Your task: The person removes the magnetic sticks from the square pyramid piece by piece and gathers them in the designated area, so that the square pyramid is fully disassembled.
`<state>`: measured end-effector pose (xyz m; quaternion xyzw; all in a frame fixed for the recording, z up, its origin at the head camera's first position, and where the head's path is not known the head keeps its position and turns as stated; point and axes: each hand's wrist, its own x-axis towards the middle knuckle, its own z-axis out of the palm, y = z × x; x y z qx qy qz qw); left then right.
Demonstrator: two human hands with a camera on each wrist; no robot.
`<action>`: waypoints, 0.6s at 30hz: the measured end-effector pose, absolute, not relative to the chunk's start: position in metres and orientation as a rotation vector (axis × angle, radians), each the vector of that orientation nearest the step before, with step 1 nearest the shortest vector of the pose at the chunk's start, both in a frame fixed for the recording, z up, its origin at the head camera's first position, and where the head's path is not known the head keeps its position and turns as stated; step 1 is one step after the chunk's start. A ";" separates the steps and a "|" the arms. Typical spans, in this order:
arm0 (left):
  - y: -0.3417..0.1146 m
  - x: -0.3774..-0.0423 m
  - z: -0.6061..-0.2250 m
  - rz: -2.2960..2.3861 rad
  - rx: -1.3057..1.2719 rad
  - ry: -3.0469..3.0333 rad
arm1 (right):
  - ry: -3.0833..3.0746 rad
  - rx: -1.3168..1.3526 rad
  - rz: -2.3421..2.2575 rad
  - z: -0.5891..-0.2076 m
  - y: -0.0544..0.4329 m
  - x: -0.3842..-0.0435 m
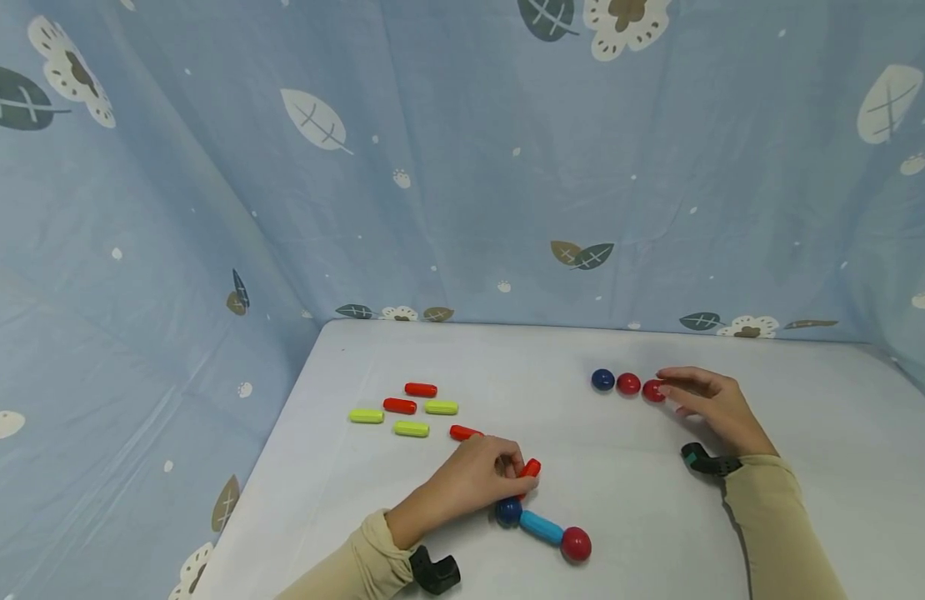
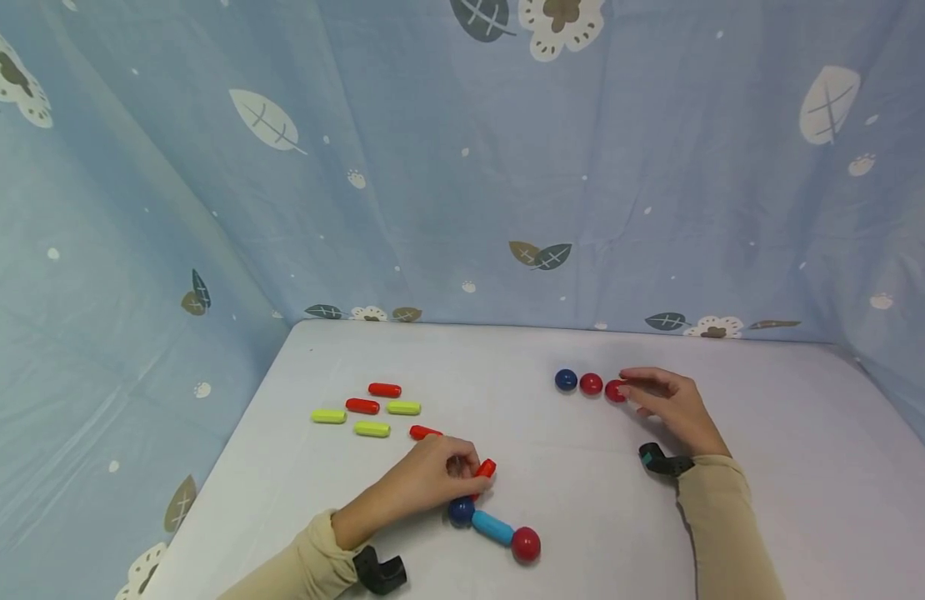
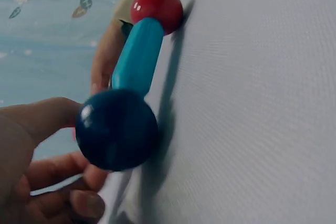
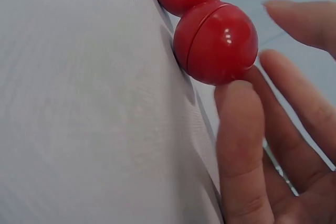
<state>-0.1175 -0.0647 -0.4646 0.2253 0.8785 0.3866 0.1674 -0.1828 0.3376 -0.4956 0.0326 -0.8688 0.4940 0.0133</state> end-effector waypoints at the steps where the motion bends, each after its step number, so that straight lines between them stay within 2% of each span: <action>1: -0.065 -0.118 -0.464 1.132 0.650 2.500 | -2.693 0.093 1.538 -0.496 0.338 -0.183; 9: -0.065 -0.116 -0.460 1.255 0.820 2.591 | -2.585 -0.009 1.521 -0.489 0.330 -0.182; 18: -0.065 -0.116 -0.459 1.370 0.961 2.581 | -2.542 0.176 1.527 -0.468 0.300 -0.180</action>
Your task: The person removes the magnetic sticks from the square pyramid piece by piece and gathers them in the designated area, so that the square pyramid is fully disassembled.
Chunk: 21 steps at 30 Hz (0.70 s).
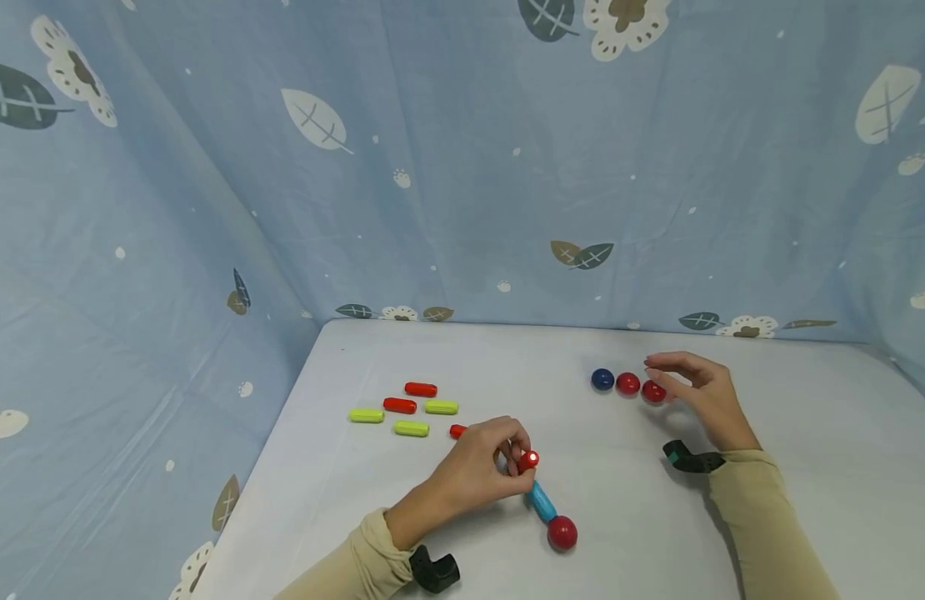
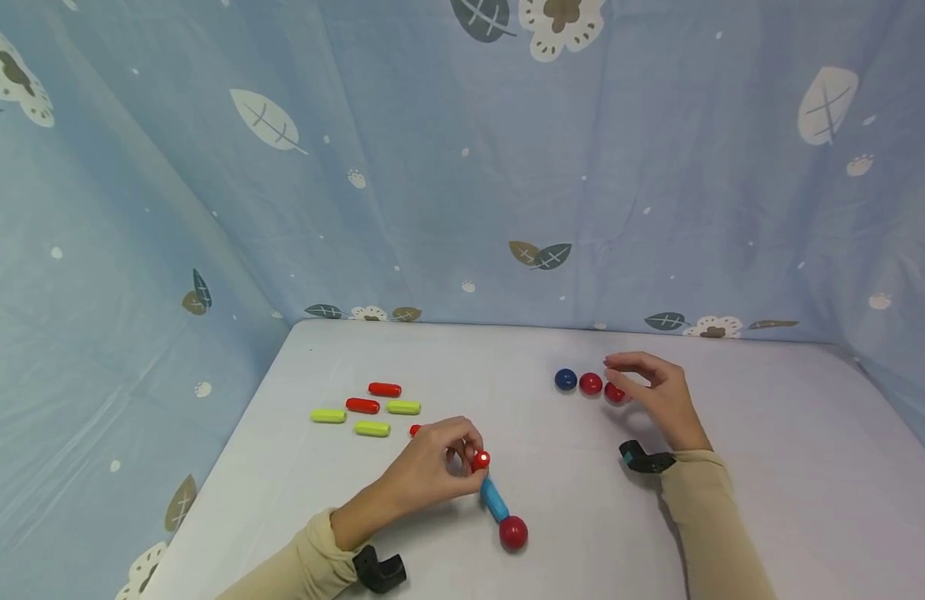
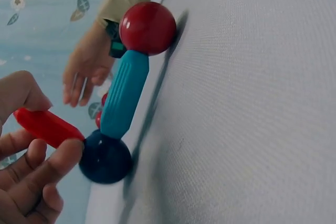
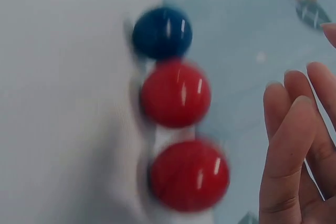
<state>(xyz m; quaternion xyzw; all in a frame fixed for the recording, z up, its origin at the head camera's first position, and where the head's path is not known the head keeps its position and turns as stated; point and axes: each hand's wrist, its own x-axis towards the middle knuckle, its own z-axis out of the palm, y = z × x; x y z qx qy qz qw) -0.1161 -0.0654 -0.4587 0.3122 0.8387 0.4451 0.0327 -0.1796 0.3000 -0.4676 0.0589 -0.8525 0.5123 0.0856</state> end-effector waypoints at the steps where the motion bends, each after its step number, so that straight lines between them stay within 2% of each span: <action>1: -0.065 -0.116 -0.459 1.374 0.961 2.583 | -2.543 0.202 1.538 -0.466 0.296 -0.180; 16: -0.069 -0.122 -0.458 1.106 0.804 2.880 | -2.719 0.956 1.812 -0.475 0.218 -0.177; 21: -0.071 -0.124 -0.459 1.041 0.803 2.966 | -2.787 1.073 1.915 -0.489 0.205 -0.177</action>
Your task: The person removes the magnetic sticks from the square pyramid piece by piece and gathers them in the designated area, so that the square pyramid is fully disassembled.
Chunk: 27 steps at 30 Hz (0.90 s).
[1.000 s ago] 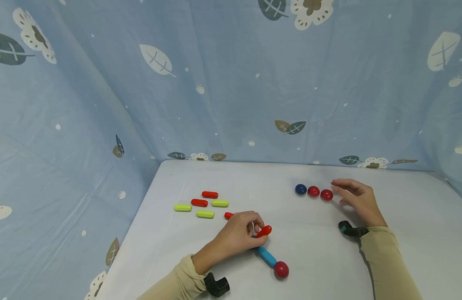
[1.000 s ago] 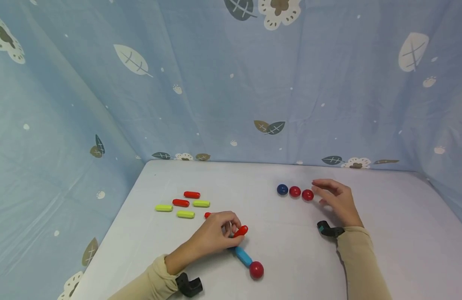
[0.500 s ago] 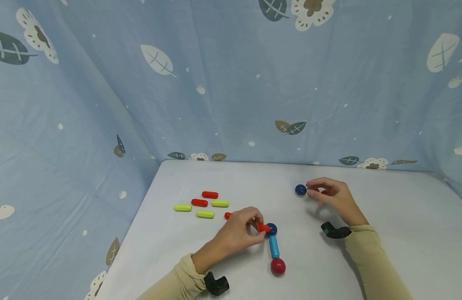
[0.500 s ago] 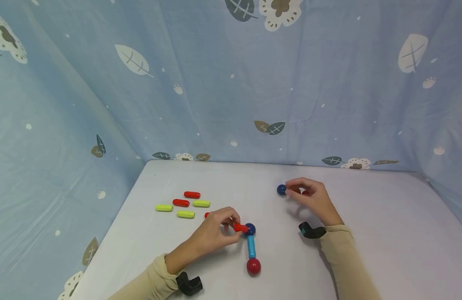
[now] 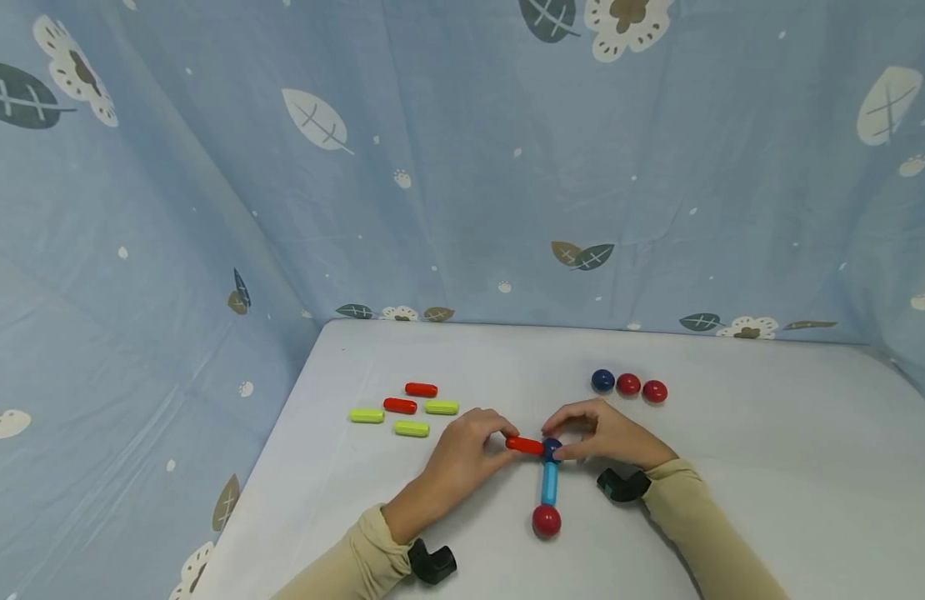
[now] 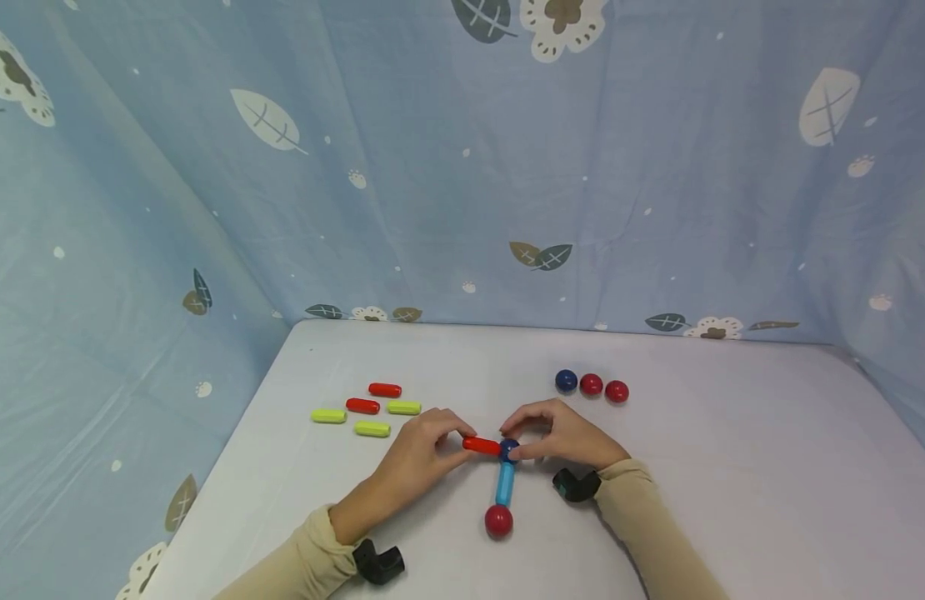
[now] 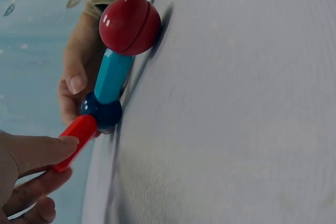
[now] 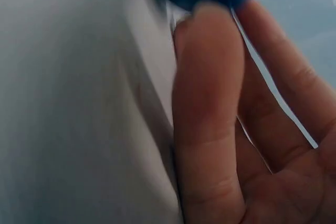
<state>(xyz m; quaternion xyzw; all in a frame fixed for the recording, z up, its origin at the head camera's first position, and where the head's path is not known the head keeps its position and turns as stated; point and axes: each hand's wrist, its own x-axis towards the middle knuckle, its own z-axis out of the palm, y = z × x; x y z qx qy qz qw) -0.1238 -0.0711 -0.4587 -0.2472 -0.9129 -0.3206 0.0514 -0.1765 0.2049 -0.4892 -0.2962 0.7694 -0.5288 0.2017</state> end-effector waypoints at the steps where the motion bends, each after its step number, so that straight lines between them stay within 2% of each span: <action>1: -0.071 -0.124 -0.459 -0.971 -0.750 -2.776 | 2.134 -0.822 -1.475 -0.491 0.204 -0.176; 27: -0.079 -0.135 -0.466 -0.979 -0.757 -2.768 | 2.227 -0.843 -1.446 -0.496 0.199 -0.177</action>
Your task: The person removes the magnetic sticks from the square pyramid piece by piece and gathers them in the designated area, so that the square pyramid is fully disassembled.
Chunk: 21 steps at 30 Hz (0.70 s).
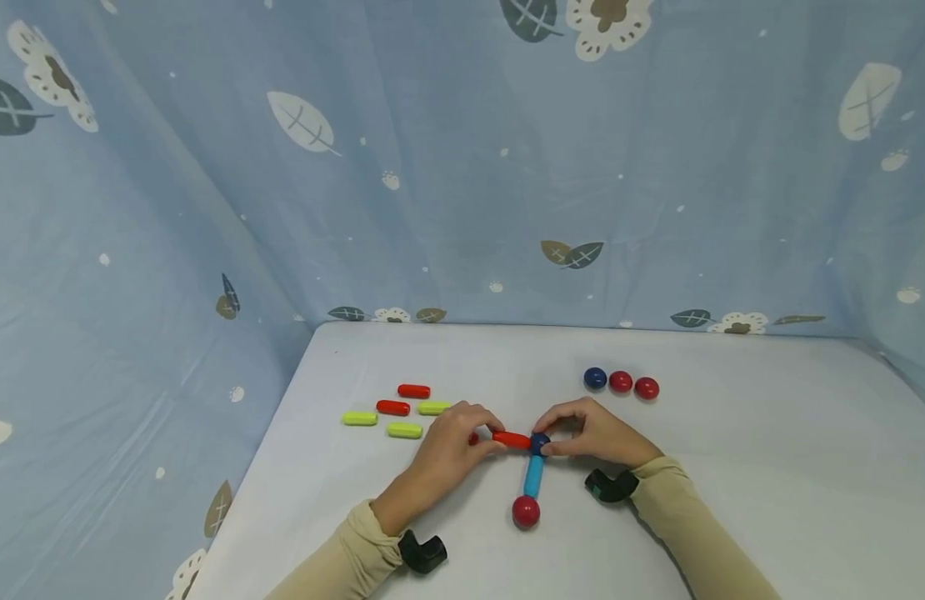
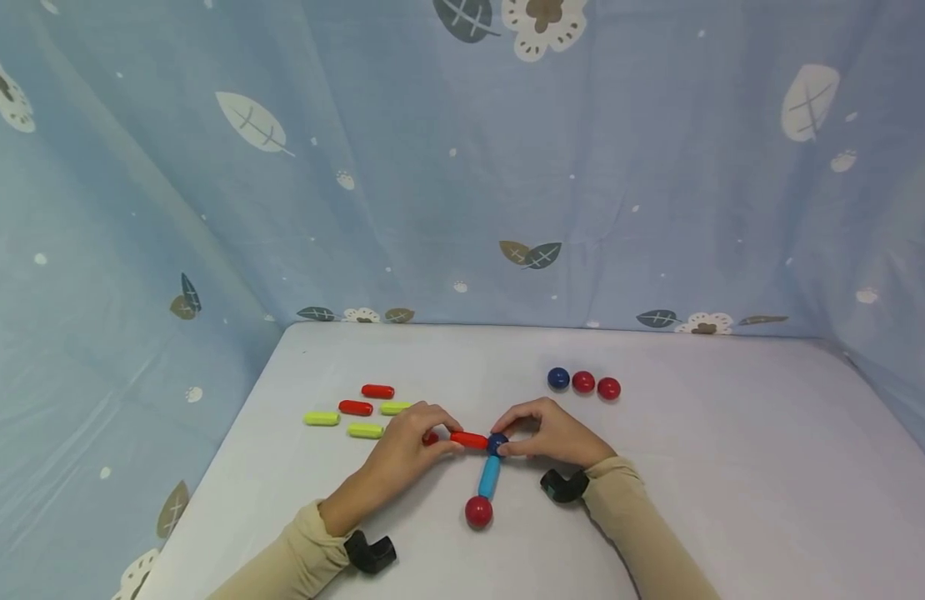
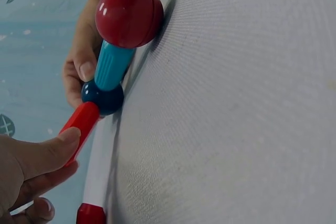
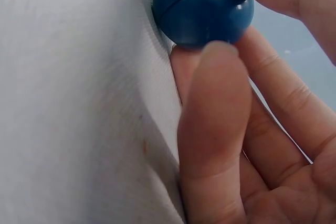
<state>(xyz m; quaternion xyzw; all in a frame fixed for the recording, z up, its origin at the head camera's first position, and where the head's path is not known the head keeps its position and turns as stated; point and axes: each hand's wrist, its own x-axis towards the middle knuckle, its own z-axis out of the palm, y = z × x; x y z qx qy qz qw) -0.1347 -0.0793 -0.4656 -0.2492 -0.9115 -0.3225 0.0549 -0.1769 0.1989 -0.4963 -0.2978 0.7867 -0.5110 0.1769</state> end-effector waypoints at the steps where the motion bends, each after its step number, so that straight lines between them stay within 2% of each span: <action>1: -0.079 -0.135 -0.466 -0.976 -0.757 -2.768 | 2.223 -0.843 -1.448 -0.497 0.199 -0.177; 21: -0.078 -0.135 -0.468 -0.970 -0.763 -2.749 | 2.235 -0.858 -1.427 -0.497 0.198 -0.176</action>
